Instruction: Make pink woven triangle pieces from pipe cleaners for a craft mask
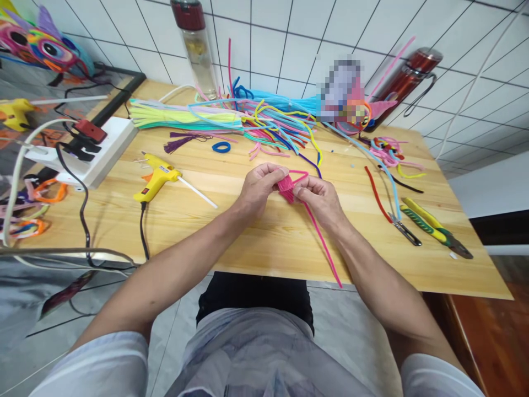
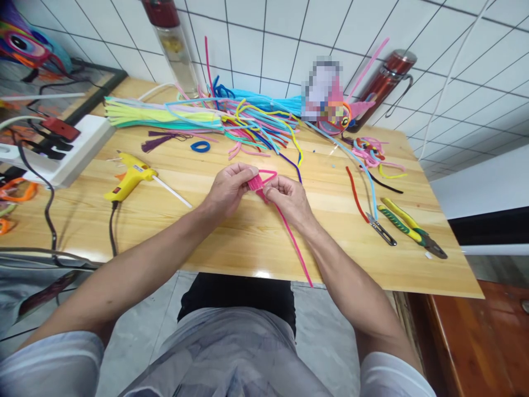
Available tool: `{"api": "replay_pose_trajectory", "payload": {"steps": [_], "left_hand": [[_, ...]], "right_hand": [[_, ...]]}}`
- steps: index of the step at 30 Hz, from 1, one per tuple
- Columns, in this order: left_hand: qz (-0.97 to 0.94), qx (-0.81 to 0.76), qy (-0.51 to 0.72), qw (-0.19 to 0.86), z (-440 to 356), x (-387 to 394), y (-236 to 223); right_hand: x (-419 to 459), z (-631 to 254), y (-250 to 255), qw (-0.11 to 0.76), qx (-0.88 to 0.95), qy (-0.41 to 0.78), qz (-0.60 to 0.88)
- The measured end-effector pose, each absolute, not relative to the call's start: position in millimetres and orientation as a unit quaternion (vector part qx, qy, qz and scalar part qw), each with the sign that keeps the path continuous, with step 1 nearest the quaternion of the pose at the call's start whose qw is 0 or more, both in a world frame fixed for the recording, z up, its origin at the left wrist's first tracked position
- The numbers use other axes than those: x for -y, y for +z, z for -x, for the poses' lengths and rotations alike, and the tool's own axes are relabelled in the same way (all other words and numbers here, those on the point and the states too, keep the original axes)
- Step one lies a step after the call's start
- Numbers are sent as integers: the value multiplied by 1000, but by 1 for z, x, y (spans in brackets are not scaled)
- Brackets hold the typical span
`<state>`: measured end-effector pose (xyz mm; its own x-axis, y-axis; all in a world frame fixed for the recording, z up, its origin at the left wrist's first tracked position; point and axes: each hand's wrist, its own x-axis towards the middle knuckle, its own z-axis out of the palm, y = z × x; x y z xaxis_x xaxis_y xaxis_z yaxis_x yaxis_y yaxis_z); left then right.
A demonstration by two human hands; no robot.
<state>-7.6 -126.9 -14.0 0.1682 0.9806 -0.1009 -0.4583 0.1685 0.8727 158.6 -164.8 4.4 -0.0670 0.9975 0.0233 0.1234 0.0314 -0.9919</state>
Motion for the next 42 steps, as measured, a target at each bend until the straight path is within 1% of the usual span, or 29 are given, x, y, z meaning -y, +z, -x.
{"api": "replay_pose_trajectory", "payload": {"steps": [7, 18, 23, 35, 42], "left_hand": [[-368, -349, 529, 681, 8, 129, -15], [-356, -344, 522, 695, 6, 130, -8], [-396, -331, 505, 692, 9, 134, -4], [-367, -314, 496, 722, 10, 131, -7], [-358, -344, 480, 723, 8, 132, 2]], "right_hand": [[166, -156, 6, 463, 536, 498, 500], [163, -156, 4, 488, 522, 482, 506], [164, -153, 8, 480, 528, 467, 522], [163, -156, 7, 477, 531, 482, 508], [163, -158, 11, 485, 526, 484, 504]]}}
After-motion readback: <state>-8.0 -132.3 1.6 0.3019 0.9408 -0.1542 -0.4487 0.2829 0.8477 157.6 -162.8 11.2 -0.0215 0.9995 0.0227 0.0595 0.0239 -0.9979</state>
